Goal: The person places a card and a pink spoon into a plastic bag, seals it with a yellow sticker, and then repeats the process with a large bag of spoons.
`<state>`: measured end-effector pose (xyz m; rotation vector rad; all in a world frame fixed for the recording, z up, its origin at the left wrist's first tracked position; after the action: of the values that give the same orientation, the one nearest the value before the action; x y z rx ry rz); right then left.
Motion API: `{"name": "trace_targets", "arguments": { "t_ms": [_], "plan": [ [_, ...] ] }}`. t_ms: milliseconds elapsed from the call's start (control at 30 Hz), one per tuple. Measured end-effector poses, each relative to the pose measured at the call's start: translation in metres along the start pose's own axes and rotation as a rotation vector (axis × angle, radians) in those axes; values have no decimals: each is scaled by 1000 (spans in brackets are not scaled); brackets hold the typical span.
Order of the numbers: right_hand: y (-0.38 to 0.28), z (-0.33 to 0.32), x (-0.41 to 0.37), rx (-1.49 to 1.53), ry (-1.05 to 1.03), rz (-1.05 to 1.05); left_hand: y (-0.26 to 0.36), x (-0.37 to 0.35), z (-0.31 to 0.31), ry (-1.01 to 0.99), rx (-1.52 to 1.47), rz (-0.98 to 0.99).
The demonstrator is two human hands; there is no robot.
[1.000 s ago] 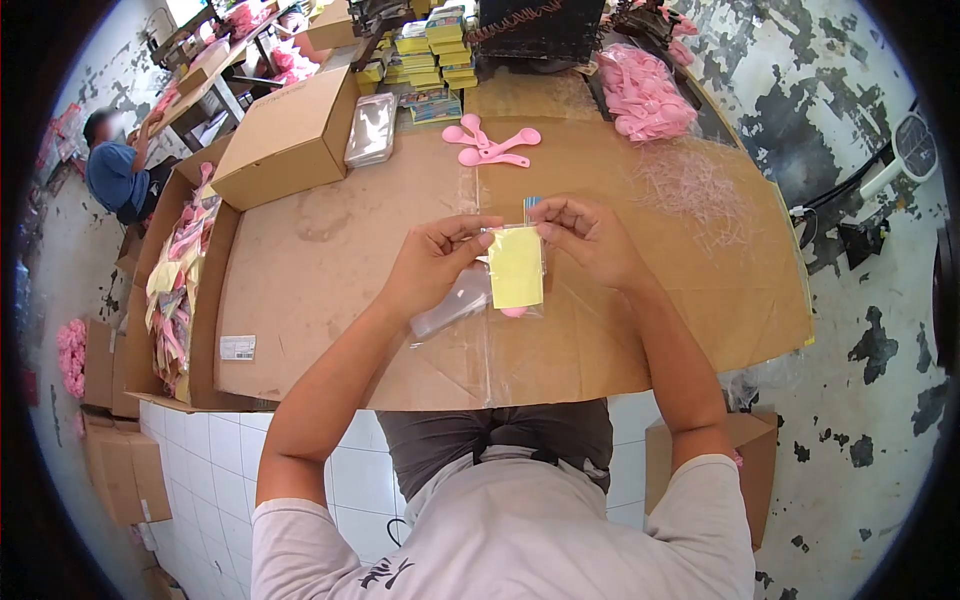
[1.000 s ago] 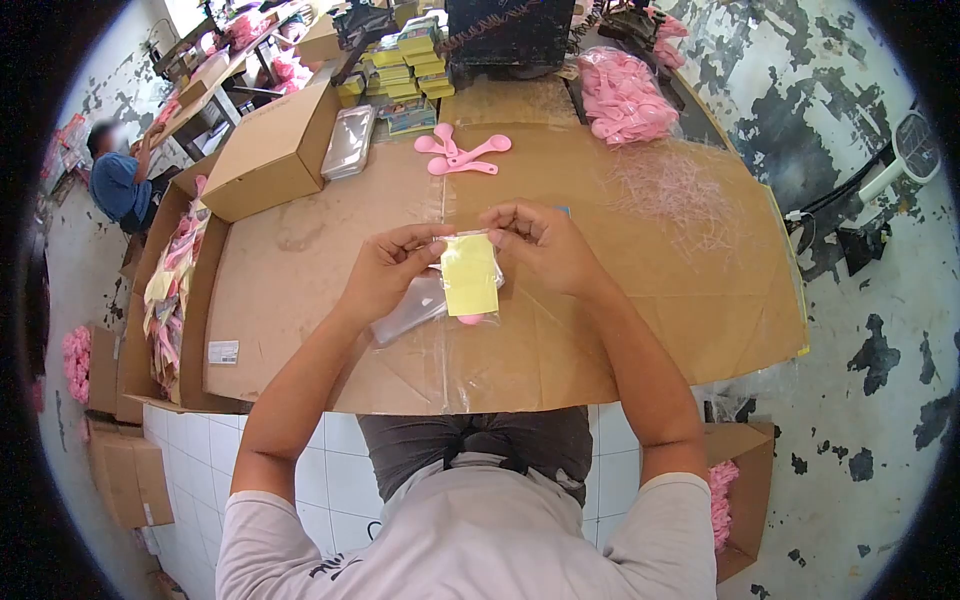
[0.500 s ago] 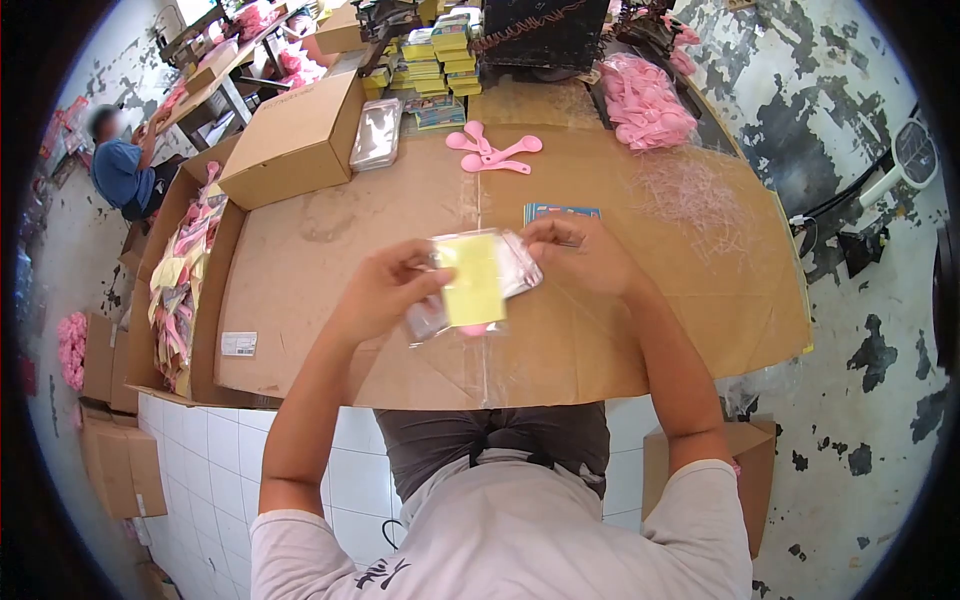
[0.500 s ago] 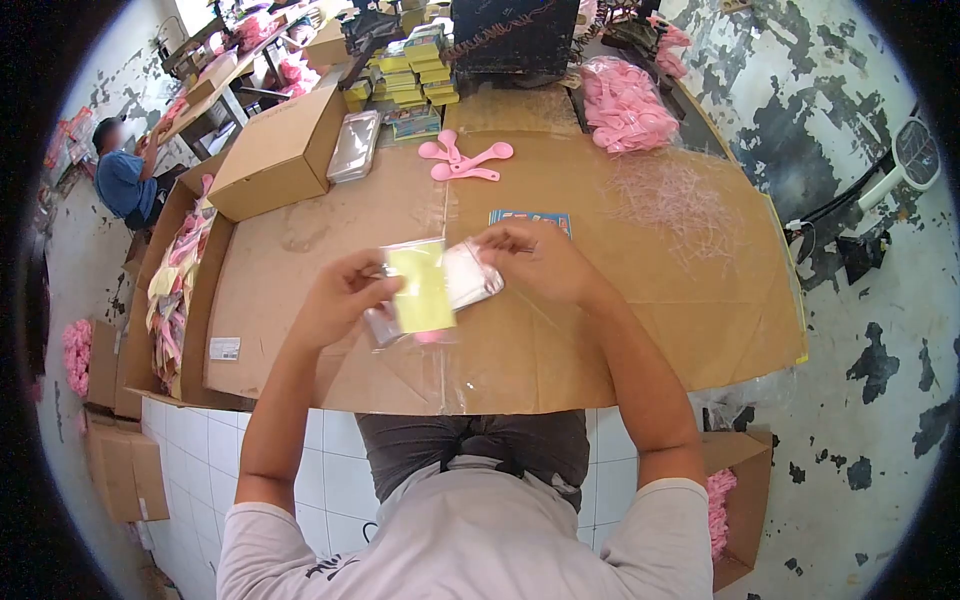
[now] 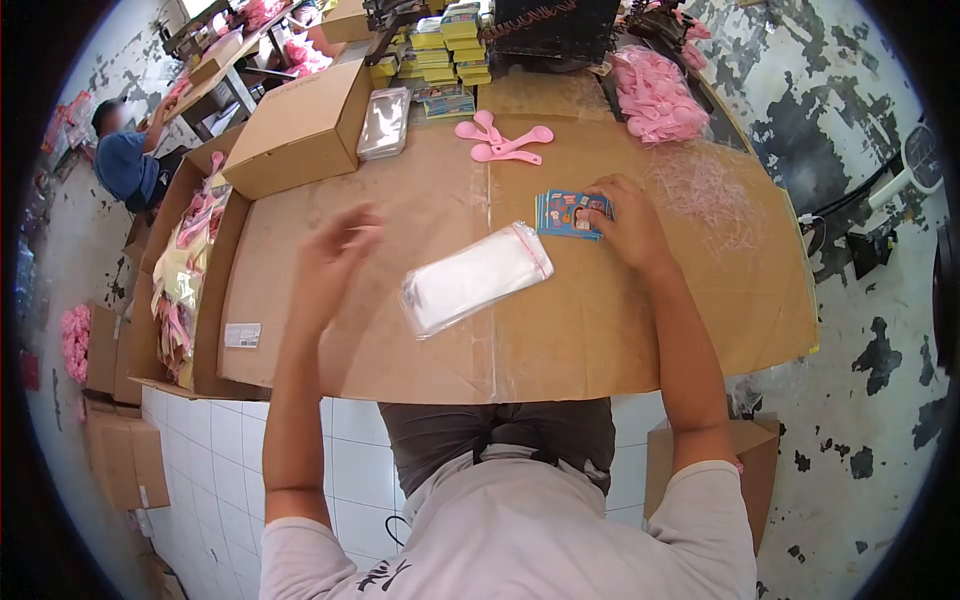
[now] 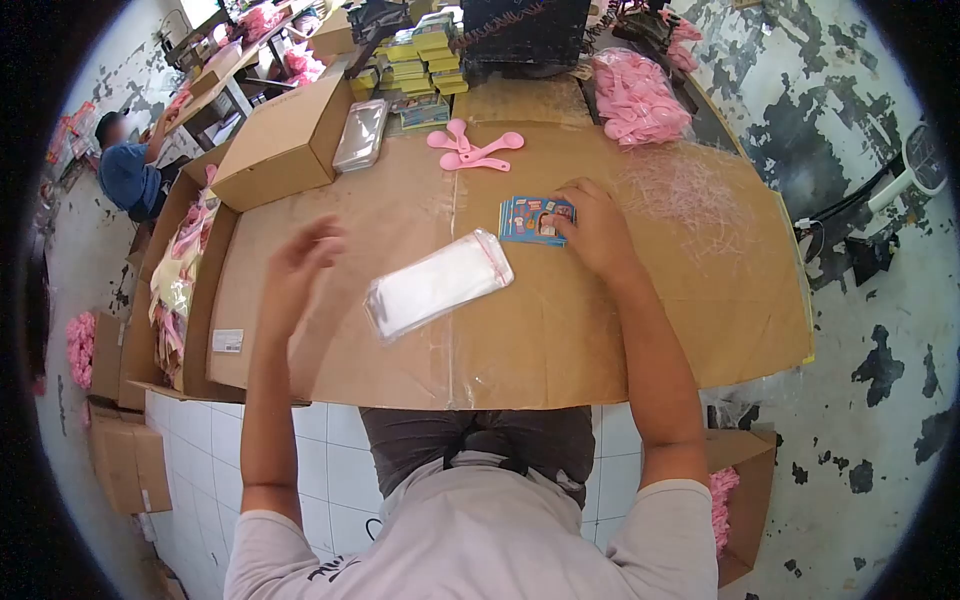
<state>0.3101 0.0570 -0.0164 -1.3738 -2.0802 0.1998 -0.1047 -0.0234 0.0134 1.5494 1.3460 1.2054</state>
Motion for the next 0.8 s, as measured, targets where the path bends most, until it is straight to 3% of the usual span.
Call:
{"name": "trace_targets", "arguments": {
  "t_ms": [67,133,267,467,600,700,800],
  "plan": [
    [-7,-3,1,-27,50,-29,12,14,44,-159,164,7],
    [-10,-3,0,-38,64,-46,15,25,80,-240,444,205],
    [-2,1,0,12,54,-58,10,43,113,-334,620,215],
    [-4,1,2,114,80,-15,8,39,115,-313,301,14],
    [-24,-9,2,314,123,-14,-3,38,116,-256,312,157],
    [-36,-6,-7,844,-114,63,-1,38,118,-261,296,155],
    [-55,6,-13,836,-263,-169,-3,37,120,-232,248,171]
  ]
}}
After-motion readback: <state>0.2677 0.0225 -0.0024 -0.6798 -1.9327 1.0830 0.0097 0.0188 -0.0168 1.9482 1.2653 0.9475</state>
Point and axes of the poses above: each hand's wrist, its own x-axis towards the middle knuckle, its own z-axis out of the palm, y = z × x, the point moved 1 cm from there along x, towards the middle knuckle, and after that the axes turned 2 degrees about -x, right-handed, at the moved point
